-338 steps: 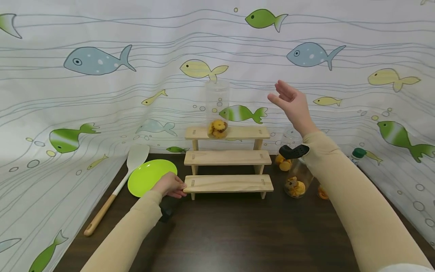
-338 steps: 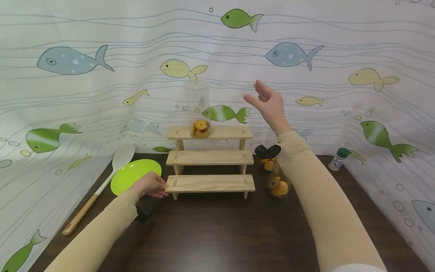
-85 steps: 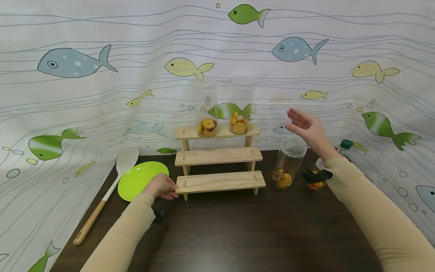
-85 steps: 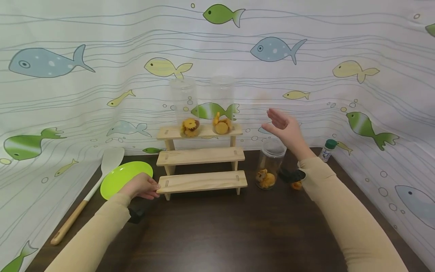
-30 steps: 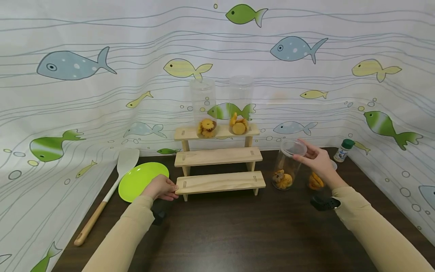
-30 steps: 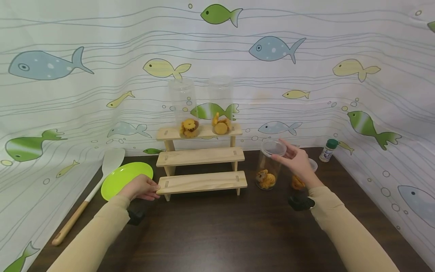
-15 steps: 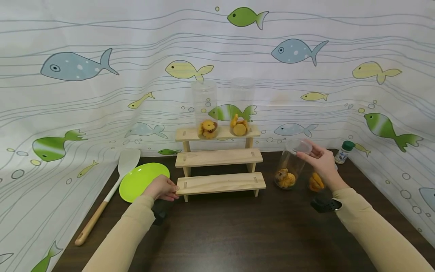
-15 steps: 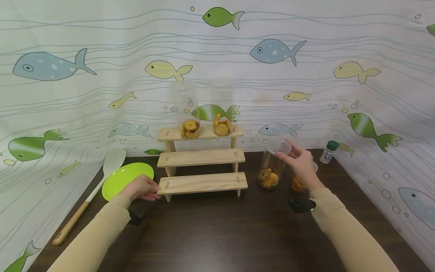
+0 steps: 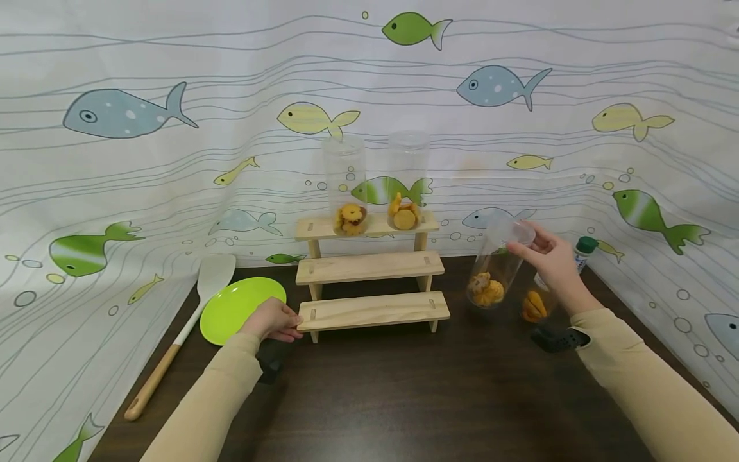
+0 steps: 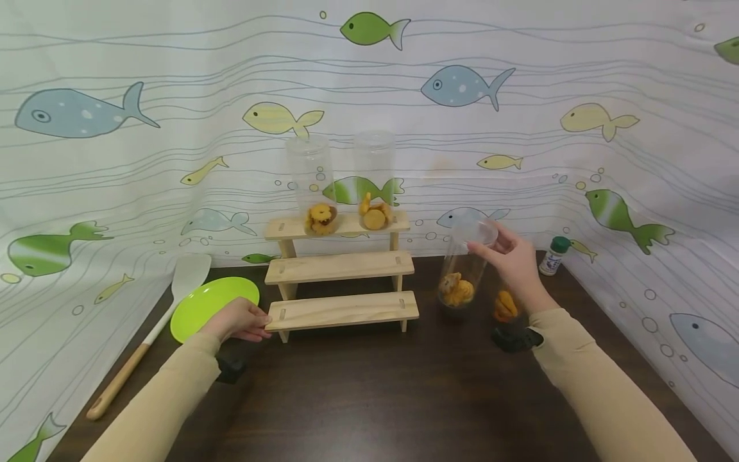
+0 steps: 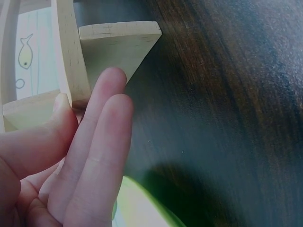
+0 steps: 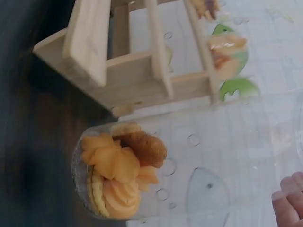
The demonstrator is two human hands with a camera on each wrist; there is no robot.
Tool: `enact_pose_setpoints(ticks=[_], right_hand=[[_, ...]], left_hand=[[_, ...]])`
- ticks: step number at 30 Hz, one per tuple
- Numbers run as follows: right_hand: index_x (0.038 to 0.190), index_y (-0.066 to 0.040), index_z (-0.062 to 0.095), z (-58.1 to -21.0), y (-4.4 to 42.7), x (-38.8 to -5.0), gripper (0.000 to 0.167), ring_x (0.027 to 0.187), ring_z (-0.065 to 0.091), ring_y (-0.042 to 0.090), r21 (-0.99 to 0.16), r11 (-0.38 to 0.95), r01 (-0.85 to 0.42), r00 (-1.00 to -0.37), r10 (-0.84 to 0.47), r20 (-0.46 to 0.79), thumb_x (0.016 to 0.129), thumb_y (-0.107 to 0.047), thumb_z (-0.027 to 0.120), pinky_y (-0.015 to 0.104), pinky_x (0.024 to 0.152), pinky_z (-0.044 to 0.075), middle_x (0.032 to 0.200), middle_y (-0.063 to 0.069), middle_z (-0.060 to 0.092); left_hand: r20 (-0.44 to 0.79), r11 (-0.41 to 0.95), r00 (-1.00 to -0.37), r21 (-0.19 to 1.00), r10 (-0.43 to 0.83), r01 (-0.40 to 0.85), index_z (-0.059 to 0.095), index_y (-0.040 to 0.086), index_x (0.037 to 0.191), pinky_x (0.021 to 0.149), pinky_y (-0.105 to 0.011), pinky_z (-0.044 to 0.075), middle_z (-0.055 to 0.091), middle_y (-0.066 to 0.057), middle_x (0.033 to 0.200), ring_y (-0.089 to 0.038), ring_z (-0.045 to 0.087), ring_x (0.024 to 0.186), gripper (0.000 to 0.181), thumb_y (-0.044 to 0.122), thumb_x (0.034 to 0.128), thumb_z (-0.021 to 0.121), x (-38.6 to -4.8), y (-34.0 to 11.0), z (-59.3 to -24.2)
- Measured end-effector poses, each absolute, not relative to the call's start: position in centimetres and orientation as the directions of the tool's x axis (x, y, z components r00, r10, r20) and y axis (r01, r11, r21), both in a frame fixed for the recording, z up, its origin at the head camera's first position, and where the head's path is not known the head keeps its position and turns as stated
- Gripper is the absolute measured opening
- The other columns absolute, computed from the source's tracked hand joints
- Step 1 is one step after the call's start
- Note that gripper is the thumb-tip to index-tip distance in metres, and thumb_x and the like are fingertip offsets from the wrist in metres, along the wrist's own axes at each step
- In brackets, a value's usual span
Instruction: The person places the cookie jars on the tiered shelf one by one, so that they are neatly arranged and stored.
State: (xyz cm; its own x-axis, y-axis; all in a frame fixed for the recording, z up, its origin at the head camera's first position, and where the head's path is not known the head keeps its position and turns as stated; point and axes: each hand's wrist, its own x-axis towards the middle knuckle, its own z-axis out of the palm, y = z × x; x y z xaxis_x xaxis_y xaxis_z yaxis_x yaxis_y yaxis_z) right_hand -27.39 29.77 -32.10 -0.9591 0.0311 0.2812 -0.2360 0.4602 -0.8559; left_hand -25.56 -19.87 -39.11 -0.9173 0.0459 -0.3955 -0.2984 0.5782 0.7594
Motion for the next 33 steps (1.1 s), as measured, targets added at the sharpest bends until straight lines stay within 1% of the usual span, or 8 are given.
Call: enact_pose_setpoints(ticks=[7, 9, 13, 18, 24, 26, 29, 33], right_hand=[[0.146, -0.016, 0.038, -29.6, 28.8, -26.9, 0.061, 0.109, 0.054, -0.006, -0.881, 0.372, -0.292, -0.943, 0.039, 0.330, 0.091, -0.025, 0.064, 0.005, 0.081, 0.046, 0.143, 0.013, 0.046], [0.145, -0.015, 0.039, -29.1, 28.6, -26.9, 0.061, 0.108, 0.054, -0.006, -0.880, 0.354, -0.317, -0.935, 0.039, 0.352, 0.091, -0.023, 0.065, 0.005, 0.081, 0.046, 0.141, 0.010, 0.048], [0.144, -0.013, 0.042, -28.1, 27.9, -26.7, 0.061, 0.106, 0.057, -0.005, -0.910, 0.232, -0.343, -0.932, 0.038, 0.361, 0.089, -0.017, 0.067, 0.006, 0.081, 0.046, 0.130, -0.004, 0.058], [0.142, -0.007, 0.044, -27.2, 26.4, -26.4, 0.059, 0.103, 0.060, -0.002, -0.910, 0.074, -0.408, -0.912, -0.003, 0.409, 0.088, -0.009, 0.068, 0.009, 0.080, 0.049, 0.119, -0.009, 0.062], [0.140, -0.007, 0.046, -26.5, 24.0, -26.5, 0.056, 0.102, 0.061, 0.000, -0.894, 0.076, -0.442, -0.897, -0.046, 0.440, 0.088, -0.009, 0.067, 0.011, 0.079, 0.051, 0.116, -0.011, 0.063], [0.140, -0.007, 0.046, -26.3, 23.1, -26.6, 0.056, 0.103, 0.061, 0.002, -0.888, 0.074, -0.454, -0.891, -0.063, 0.450, 0.088, -0.010, 0.067, 0.011, 0.079, 0.051, 0.119, -0.008, 0.062], [0.140, -0.008, 0.046, -25.9, 21.7, -27.0, 0.057, 0.105, 0.060, 0.004, -0.883, 0.070, -0.464, -0.884, -0.089, 0.458, 0.088, -0.010, 0.067, 0.013, 0.079, 0.052, 0.128, 0.003, 0.060], [0.142, -0.011, 0.045, -25.3, 19.8, -27.7, 0.059, 0.107, 0.060, 0.005, -0.872, 0.123, -0.473, -0.879, -0.126, 0.459, 0.088, -0.016, 0.068, 0.015, 0.079, 0.052, 0.138, 0.015, 0.051]], left_hand=[[-0.395, 0.554, -0.918, 0.775, 0.049, -0.304, 0.060, -0.016, 0.104, 0.068, -0.036, 0.060, 0.069, -0.021, 0.084, -0.026, 0.071, 0.075, 0.023, 0.004, 0.0915, 0.060, -25.5, -20.1, -39.2], [-0.389, 0.552, -0.919, 0.779, 0.053, -0.298, 0.060, -0.017, 0.103, 0.068, -0.036, 0.060, 0.069, -0.021, 0.084, -0.025, 0.071, 0.074, 0.024, 0.004, 0.0916, 0.060, -25.5, -20.2, -39.2], [-0.386, 0.554, -0.921, 0.779, 0.055, -0.293, 0.060, -0.017, 0.103, 0.067, -0.036, 0.060, 0.069, -0.021, 0.084, -0.025, 0.071, 0.073, 0.023, 0.004, 0.0917, 0.060, -25.5, -20.2, -39.2], [-0.393, 0.551, -0.918, 0.777, 0.047, -0.304, 0.061, -0.016, 0.103, 0.067, -0.035, 0.060, 0.069, -0.020, 0.084, -0.026, 0.071, 0.075, 0.023, 0.004, 0.0914, 0.060, -25.5, -19.9, -39.2], [-0.393, 0.548, -0.918, 0.778, 0.042, -0.308, 0.061, -0.016, 0.104, 0.067, -0.035, 0.060, 0.069, -0.022, 0.086, -0.028, 0.071, 0.077, 0.023, 0.004, 0.0911, 0.061, -25.5, -19.7, -39.2], [-0.393, 0.547, -0.919, 0.778, 0.038, -0.310, 0.061, -0.015, 0.103, 0.067, -0.035, 0.060, 0.069, -0.021, 0.085, -0.027, 0.071, 0.076, 0.023, 0.004, 0.0911, 0.061, -25.5, -19.8, -39.2], [-0.394, 0.548, -0.918, 0.776, 0.034, -0.313, 0.062, -0.015, 0.103, 0.067, -0.034, 0.060, 0.069, -0.021, 0.085, -0.027, 0.071, 0.076, 0.023, 0.004, 0.0912, 0.061, -25.5, -19.9, -39.3], [-0.391, 0.550, -0.920, 0.775, 0.031, -0.311, 0.062, -0.015, 0.103, 0.067, -0.035, 0.060, 0.069, -0.021, 0.085, -0.028, 0.071, 0.078, 0.023, 0.004, 0.0912, 0.061, -25.5, -19.8, -39.3]])
